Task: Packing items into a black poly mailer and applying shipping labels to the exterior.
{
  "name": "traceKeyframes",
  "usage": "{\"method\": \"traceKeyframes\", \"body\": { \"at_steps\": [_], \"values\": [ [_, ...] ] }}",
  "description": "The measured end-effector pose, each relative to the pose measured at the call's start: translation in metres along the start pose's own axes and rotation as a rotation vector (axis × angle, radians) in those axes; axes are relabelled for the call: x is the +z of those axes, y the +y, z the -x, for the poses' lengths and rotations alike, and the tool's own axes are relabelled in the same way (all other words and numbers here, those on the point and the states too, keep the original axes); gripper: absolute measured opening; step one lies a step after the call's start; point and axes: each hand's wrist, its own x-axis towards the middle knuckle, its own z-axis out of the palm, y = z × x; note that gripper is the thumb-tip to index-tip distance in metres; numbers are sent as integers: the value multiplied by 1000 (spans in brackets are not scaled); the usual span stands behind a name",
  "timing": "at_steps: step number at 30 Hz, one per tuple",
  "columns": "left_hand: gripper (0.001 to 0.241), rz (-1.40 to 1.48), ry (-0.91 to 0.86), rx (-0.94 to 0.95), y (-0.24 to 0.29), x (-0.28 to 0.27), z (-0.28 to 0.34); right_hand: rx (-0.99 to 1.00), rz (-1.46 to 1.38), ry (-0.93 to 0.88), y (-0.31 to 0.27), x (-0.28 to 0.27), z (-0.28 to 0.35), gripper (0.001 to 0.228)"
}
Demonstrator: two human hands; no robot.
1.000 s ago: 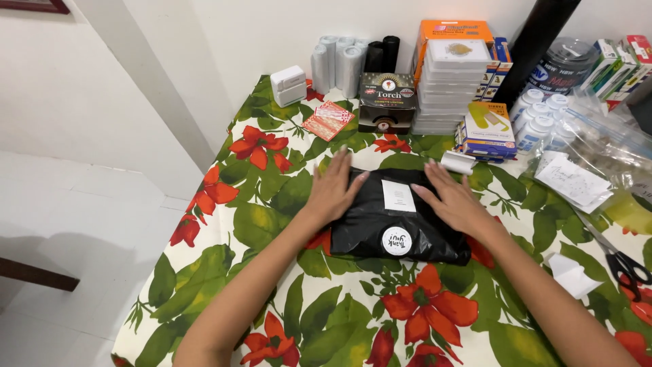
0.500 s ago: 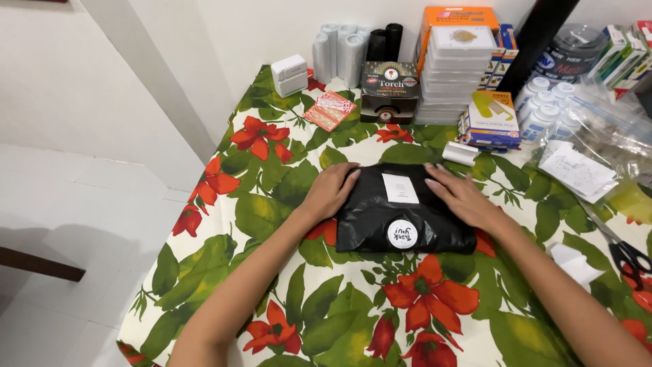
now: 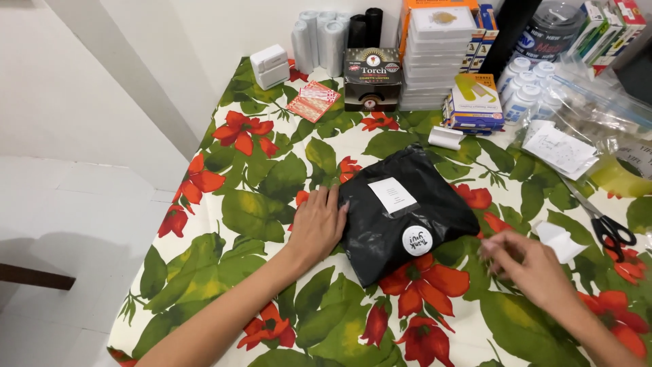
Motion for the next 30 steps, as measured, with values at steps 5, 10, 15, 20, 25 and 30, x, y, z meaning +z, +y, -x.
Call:
{"method": "traceKeyframes", "body": {
  "at_steps": [5,10,15,20,25,30],
  "values": [
    [55,-189,-86,95,24,-12,19,92,-386,-315,-15,9,-2,55],
    [57,-8,-314,144,74,-39,44,74,-254,-258,-51,-1,-31,75],
    [64,351,-109,489,129,-8,81,-134,-288,-219,-79,-1,-71,64],
    [61,522,-328,846,139,-23,52,-480,-180,-144,-73,0,-85,60],
    [58,563,-345,608,77,-31,-15,-415,114,208,-33,-65,-43,45],
    [57,632,-278,126,7,-12,-70,267,239,282,30,-108,-10,43]
  ]
}}
